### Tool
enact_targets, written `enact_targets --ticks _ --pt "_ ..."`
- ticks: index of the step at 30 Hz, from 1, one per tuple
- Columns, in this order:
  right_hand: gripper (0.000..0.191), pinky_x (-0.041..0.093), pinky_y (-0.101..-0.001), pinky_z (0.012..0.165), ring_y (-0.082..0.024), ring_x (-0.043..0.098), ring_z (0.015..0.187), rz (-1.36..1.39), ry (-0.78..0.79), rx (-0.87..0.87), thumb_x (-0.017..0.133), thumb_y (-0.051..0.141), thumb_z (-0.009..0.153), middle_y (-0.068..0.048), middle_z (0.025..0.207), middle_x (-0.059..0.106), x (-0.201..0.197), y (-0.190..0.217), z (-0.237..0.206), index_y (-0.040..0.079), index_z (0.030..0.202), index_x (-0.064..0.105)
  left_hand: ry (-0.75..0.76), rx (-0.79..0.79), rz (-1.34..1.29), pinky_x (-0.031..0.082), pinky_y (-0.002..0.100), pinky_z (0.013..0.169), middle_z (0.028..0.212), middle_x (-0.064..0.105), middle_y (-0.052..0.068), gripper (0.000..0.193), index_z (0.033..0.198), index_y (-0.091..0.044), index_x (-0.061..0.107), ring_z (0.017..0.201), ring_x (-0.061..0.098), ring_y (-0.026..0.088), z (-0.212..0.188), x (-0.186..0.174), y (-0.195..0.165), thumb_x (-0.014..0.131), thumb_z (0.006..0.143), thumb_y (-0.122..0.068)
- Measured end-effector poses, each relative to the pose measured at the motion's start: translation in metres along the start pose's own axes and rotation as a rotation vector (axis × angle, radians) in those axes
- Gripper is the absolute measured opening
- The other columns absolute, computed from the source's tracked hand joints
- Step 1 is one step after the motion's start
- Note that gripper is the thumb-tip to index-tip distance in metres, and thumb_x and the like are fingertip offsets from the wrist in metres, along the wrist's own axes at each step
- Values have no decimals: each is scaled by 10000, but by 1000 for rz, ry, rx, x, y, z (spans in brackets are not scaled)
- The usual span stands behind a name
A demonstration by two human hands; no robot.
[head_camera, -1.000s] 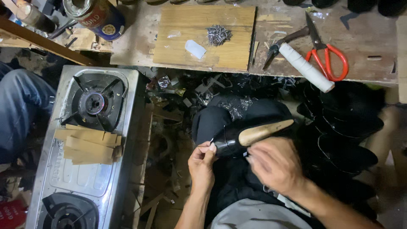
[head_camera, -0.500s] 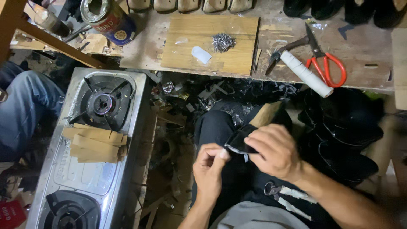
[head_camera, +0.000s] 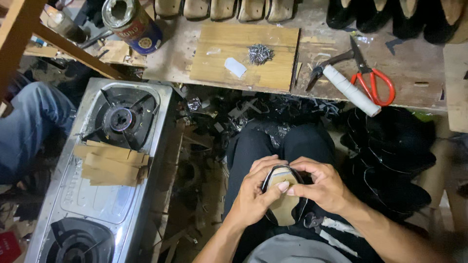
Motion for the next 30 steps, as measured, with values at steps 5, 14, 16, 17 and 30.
enact_targets --ticks 5,14,16,17,30 --pt "418 562 -278 866 -133 694 981 82 21 62 811 -1 699 -78 1074 733 7 -13 -1 -78 1101 726 42 -29 -3 402 442 1168 1334 685 149 413 1226 20 690 1402 526 330 -6 -1 9 716 884 -208" --pt "432 583 -296 794 -130 712 890 -8 -130 239 865 96 706 -69 970 769 8 -28 -8 -11 1098 719 -1 -31 -43 449 414 1121 1280 701 170 370 1167 53 703 1305 603 314 -2 -4 15 718 882 -182" --pt "487 574 -295 787 -144 708 866 -274 -167 232 857 186 708 -43 968 731 0 -30 -21 26 1139 695 -50 -70 -57 473 394 1083 1254 702 170 370 1154 51 706 1232 636 302 0 -7 20 725 869 -184" --pt "516 570 -294 783 -151 706 853 -407 -186 224 853 231 709 -30 966 712 -4 -30 -29 44 1160 684 -70 -81 -40 475 388 1076 1253 704 168 367 1148 50 707 1225 640 296 1 -9 21 724 866 -183" --pt "474 643 -322 702 -170 771 795 -524 -24 444 776 291 807 -19 869 789 -50 -105 -149 127 1249 722 -151 34 145 415 454 1133 1215 724 166 339 1125 32 713 1188 665 329 1 2 0 730 853 -170"
Point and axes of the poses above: each hand's wrist, its own z-axis towards the middle knuckle, its own x-axis out of the palm, y = z × x, the point moved 9 cm from there along z, towards the middle knuckle
